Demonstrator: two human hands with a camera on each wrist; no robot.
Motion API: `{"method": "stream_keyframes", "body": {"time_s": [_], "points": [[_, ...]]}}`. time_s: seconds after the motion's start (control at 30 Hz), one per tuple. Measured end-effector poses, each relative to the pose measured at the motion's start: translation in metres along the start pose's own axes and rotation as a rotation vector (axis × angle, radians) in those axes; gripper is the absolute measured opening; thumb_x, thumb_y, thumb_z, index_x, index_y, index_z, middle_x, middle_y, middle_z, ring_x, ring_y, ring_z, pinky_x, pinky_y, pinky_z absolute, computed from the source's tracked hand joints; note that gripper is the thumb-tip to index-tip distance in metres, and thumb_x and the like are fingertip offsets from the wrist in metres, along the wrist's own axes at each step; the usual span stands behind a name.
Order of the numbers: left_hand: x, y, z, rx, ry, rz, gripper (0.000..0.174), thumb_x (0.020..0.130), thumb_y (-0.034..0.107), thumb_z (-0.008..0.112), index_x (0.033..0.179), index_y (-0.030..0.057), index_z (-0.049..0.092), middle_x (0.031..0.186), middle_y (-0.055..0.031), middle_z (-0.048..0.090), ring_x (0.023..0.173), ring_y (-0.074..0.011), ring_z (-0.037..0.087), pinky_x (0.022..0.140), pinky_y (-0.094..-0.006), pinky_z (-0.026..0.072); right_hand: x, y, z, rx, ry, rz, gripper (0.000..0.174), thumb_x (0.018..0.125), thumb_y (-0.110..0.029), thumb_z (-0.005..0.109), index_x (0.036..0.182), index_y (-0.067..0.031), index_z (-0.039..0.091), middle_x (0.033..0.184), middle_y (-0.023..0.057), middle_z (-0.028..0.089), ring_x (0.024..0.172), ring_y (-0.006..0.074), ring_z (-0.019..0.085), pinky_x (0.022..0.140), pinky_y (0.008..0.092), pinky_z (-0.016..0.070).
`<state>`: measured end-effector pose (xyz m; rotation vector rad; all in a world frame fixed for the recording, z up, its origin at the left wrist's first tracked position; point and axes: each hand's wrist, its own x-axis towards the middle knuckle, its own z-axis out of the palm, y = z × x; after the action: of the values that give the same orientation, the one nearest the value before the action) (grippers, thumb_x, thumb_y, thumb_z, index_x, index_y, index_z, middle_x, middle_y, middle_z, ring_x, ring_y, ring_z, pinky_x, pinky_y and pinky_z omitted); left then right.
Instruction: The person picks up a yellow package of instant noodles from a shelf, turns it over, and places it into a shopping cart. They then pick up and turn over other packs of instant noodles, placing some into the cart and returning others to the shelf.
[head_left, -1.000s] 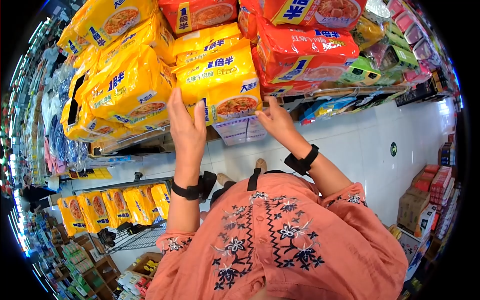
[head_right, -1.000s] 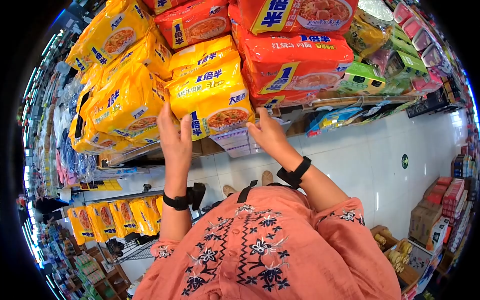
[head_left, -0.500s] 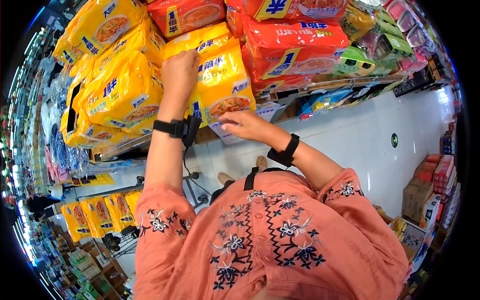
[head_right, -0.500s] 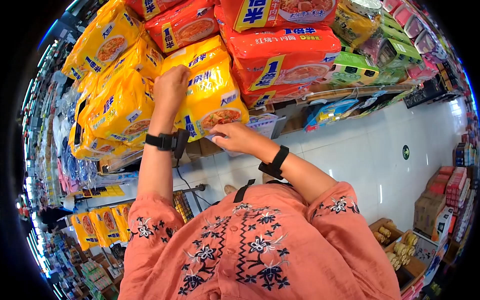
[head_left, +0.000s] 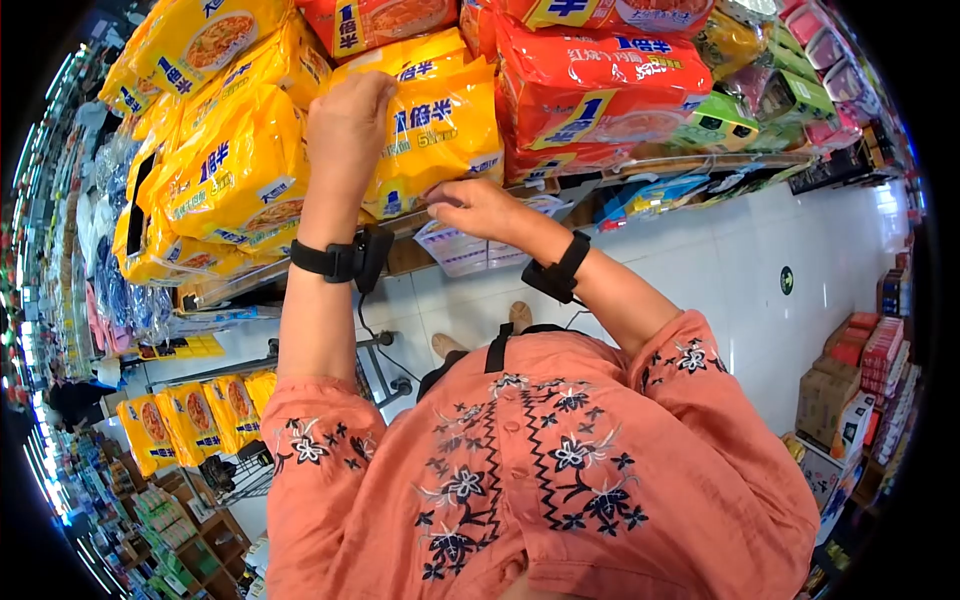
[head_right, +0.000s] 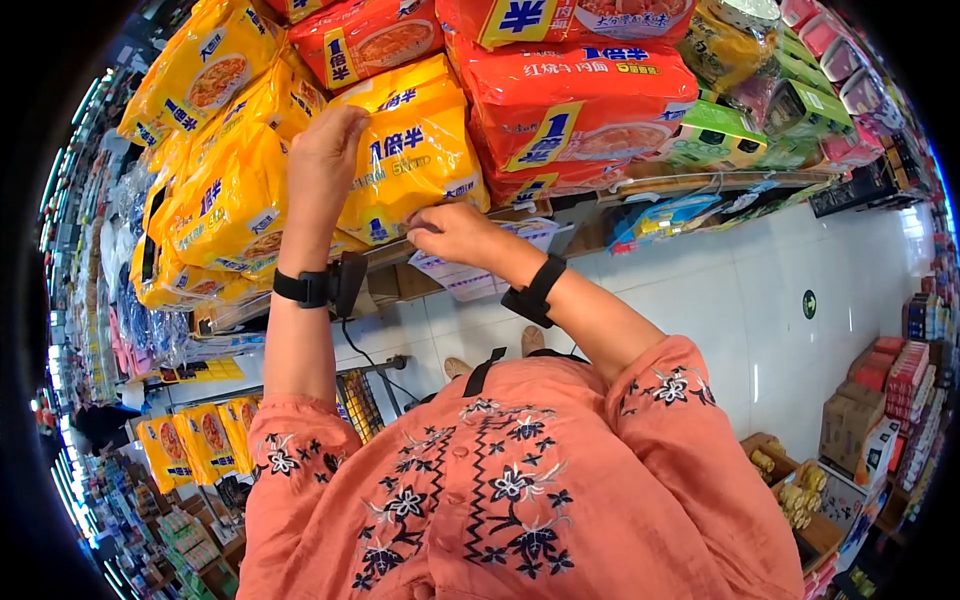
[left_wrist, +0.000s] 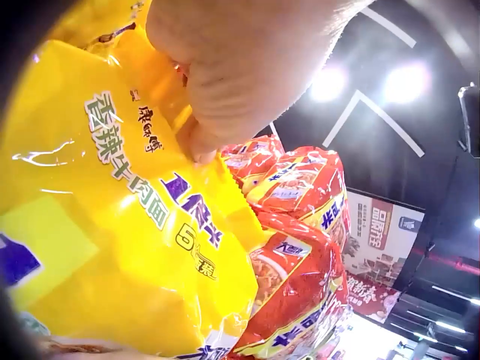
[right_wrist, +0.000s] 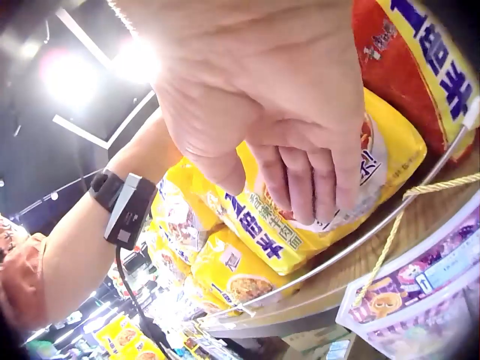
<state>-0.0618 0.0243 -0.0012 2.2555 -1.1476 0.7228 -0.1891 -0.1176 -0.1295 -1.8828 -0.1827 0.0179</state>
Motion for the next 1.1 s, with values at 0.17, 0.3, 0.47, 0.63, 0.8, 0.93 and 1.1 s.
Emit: {"method": "stream_keyframes", "body": {"time_s": [0.17,0.3,0.47,0.63,0.8,0.93,1.1], "points": [[-0.020,-0.003,0.007,-0.064,-0.079,-0.094,0.011,0.093,0.011,0.067,0.100,0.0028,0.067,0.095,-0.0160,0.070,0.085,-0.0360,0.069,0.072,-0.0386,0.0543,-0.008,0.006,0.007,-0.057,0.051,-0.041,0.039,0.090,-0.028,0.066,0.115,0.0011,0.067,0.106,0.0211,0.072,0.100,0.0342,0.070,0.087,0.0398,0.0537],[-0.025,-0.006,0.012,-0.041,-0.052,-0.127,0.018,0.091,0.015,0.067,0.108,0.0078,0.068,0.103,-0.0132,0.070,0.097,-0.0344,0.066,0.083,-0.0444,0.0509,-0.004,0.006,0.006,-0.089,0.029,-0.016,0.037,0.091,-0.027,0.065,0.115,0.0007,0.067,0.106,0.0199,0.072,0.099,0.0320,0.070,0.086,0.0392,0.0533],[-0.038,0.005,0.007,-0.008,-0.069,-0.084,0.032,0.093,0.018,0.068,0.123,0.0063,0.064,0.119,-0.0153,0.068,0.112,-0.0354,0.062,0.096,-0.0439,0.0468,-0.007,-0.001,0.004,0.042,0.096,-0.048,0.031,0.093,-0.024,0.062,0.111,0.0012,0.068,0.098,0.0190,0.072,0.089,0.0301,0.070,0.081,0.0365,0.0536],[-0.048,0.002,0.026,0.029,-0.151,-0.080,0.031,0.093,0.021,0.067,0.121,0.0076,0.066,0.118,-0.0129,0.068,0.110,-0.0335,0.062,0.095,-0.0423,0.0460,-0.002,0.005,0.000,0.105,0.079,0.021,0.027,0.094,-0.019,0.059,0.110,-0.0005,0.069,0.091,0.0128,0.072,0.082,0.0173,0.068,0.077,0.0315,0.0528],[-0.053,0.003,0.040,0.121,-0.198,-0.128,0.037,0.095,0.029,0.065,0.128,0.0106,0.064,0.127,-0.0135,0.064,0.120,-0.0327,0.058,0.104,-0.0470,0.0402,0.001,0.010,-0.001,0.178,0.024,0.038,0.027,0.097,-0.018,0.059,0.115,-0.0011,0.069,0.096,0.0045,0.070,0.086,0.0103,0.062,0.079,0.0283,0.0513],[-0.051,0.028,0.035,0.123,-0.218,-0.107,0.050,0.096,0.037,0.063,0.140,0.0142,0.056,0.143,-0.0164,0.054,0.134,-0.0357,0.049,0.111,-0.0553,0.0316,-0.013,0.007,-0.010,0.071,-0.029,0.098,0.028,0.096,-0.021,0.061,0.113,-0.0007,0.069,0.093,0.0072,0.071,0.083,0.0132,0.064,0.077,0.0301,0.0520],[-0.057,0.036,0.059,0.156,-0.314,-0.103,0.056,0.096,0.044,0.061,0.145,0.0178,0.052,0.149,-0.0152,0.049,0.140,-0.0367,0.042,0.113,-0.0611,0.0263,-0.027,0.013,-0.010,0.059,-0.049,0.143,0.029,0.093,-0.025,0.062,0.108,-0.0013,0.070,0.092,0.0156,0.072,0.081,0.0229,0.068,0.076,0.0350,0.0531]]}}
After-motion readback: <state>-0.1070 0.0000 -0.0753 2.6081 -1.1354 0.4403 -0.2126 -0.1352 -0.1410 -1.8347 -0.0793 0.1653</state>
